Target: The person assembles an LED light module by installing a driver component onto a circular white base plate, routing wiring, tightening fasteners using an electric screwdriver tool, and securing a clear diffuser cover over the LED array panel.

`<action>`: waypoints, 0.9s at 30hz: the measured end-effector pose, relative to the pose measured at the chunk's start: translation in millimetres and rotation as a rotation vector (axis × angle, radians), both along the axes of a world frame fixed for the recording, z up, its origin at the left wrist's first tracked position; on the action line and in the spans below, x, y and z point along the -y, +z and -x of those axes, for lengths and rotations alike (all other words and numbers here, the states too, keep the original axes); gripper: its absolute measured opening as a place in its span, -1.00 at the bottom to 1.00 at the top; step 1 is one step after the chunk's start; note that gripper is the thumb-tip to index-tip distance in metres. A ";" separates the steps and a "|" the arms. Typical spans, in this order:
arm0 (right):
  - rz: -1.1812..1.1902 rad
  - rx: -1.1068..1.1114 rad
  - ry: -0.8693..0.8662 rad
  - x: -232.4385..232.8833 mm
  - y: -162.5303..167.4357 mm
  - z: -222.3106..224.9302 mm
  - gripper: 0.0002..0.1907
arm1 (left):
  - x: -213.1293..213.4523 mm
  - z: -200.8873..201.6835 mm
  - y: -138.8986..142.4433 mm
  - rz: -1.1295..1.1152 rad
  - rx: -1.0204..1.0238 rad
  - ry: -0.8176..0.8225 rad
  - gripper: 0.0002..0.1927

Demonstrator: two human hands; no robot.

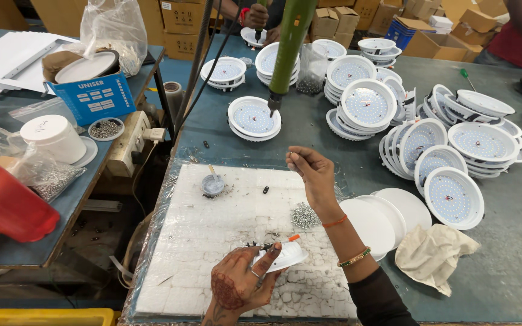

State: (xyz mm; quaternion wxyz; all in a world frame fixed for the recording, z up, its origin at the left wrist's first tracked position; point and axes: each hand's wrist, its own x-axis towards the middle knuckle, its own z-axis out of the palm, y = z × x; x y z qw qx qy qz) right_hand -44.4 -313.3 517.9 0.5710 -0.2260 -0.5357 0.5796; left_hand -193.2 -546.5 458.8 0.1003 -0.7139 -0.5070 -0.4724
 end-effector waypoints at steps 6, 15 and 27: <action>-0.013 0.044 -0.030 -2.7 2.4 4.1 -0.72 | -4.3 4.9 -9.3 0.004 0.009 0.001 -0.24; -0.056 0.136 -0.106 -34.5 10.2 13.5 -0.66 | -5.0 3.1 -6.1 0.024 0.042 -0.013 -0.28; -0.175 0.249 -0.111 -65.1 19.6 -0.2 -0.51 | -6.0 -2.1 1.9 0.014 0.057 -0.013 -0.29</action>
